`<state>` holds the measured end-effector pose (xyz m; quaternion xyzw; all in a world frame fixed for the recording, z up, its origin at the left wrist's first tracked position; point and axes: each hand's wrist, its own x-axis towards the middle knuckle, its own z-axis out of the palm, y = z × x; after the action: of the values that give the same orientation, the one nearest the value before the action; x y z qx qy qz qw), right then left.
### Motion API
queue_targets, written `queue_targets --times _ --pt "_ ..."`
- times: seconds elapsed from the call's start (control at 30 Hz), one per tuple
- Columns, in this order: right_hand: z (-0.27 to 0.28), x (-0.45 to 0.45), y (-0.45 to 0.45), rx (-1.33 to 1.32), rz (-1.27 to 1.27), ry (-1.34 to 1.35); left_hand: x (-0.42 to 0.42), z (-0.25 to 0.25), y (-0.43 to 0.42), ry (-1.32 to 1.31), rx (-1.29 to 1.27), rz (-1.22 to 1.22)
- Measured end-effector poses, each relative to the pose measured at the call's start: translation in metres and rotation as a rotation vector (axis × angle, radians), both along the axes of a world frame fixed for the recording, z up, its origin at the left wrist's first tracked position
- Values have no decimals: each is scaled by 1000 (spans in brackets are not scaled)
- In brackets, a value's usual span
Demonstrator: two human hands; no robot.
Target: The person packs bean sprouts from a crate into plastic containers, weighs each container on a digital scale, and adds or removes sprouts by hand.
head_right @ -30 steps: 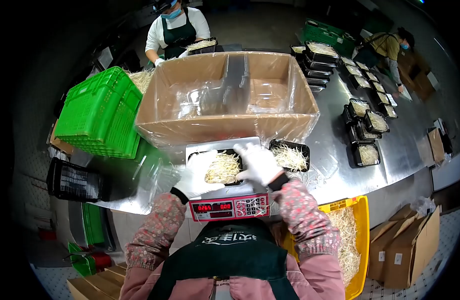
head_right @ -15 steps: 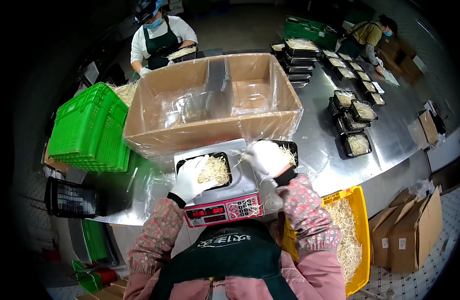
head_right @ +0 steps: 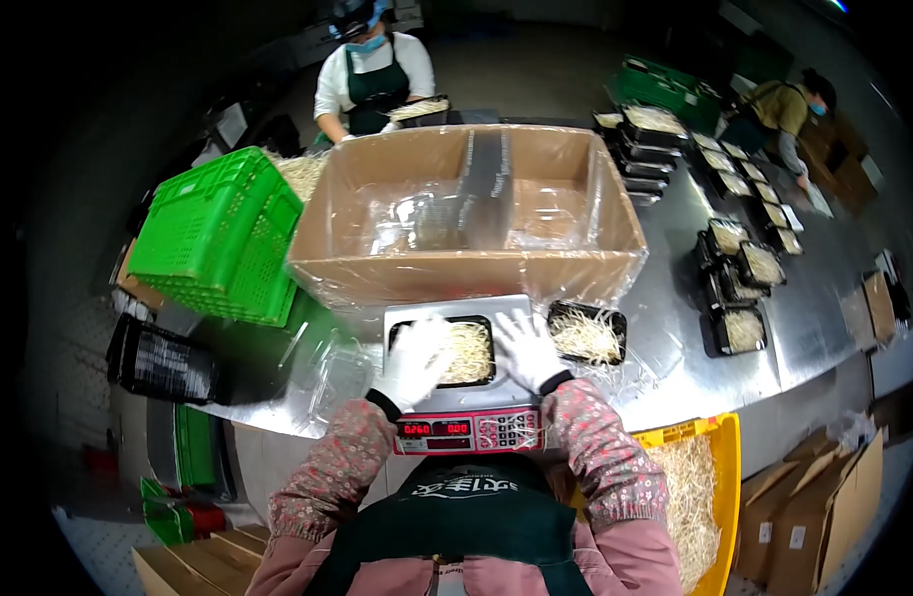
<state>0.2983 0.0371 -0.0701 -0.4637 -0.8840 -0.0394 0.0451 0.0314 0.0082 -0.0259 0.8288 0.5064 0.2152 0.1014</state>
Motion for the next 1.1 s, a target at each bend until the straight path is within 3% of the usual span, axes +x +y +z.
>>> queue_targets --times 0.13,0.2,0.23,0.3,0.37,0.47,0.53,0.57,0.6,0.67,0.7,0.73,0.77,0.8,0.83,0.9,0.93,1.0,1.03,1.1 --pt "-5 49 20 16 -572 71 4 17 -13 -15 -108 -150" --pt "14 43 22 67 -454 410 6 19 -9 -32 -69 -152" --pt "24 26 24 100 -276 635 4 21 -10 -55 -58 -140" --pt "63 -31 7 4 -43 846 -2 30 -15 -118 44 -96" --pt "71 -76 -10 -74 96 754 -16 33 -20 -347 195 10" --pt "43 -104 -29 -108 114 366 -64 22 -39 -486 344 382" --pt "55 -100 -23 -198 132 375 -117 9 -59 -372 322 742" --pt "59 -98 -22 -198 144 402 -153 -47 -56 -720 496 869" --pt "62 -96 -21 -198 157 429 -189 -44 -74 -311 339 1191" --pt "77 -94 -21 -144 153 458 -286 -175 -95 -368 215 1668" --pt "84 -95 -21 -91 134 458 -288 -145 -112 -321 73 1764" --pt "86 -95 -19 -87 134 537 -305 -145 -130 -521 -111 1713" --pt "94 -97 -19 -71 134 595 -326 -167 -143 -504 -242 1684" --pt "98 -96 -20 -60 127 627 -354 -199 -159 -801 -170 1448" --pt "101 -95 -20 -44 121 659 -369 -214 -165 -431 -187 1667" --pt "106 -85 -20 -1 104 691 -392 -228 -191 -906 -96 1534" --pt "106 -80 -21 -26 73 733 -374 -174 -198 -1037 -213 1531" --pt "120 -69 -26 -46 1 799 -379 -151 -217 -1348 -67 1338" --pt "121 -64 -27 -73 -43 917 -359 -106 -216 -1427 -55 1291" --pt "127 -53 -30 -145 -146 1083 -356 -80 -219 -1483 38 1130"
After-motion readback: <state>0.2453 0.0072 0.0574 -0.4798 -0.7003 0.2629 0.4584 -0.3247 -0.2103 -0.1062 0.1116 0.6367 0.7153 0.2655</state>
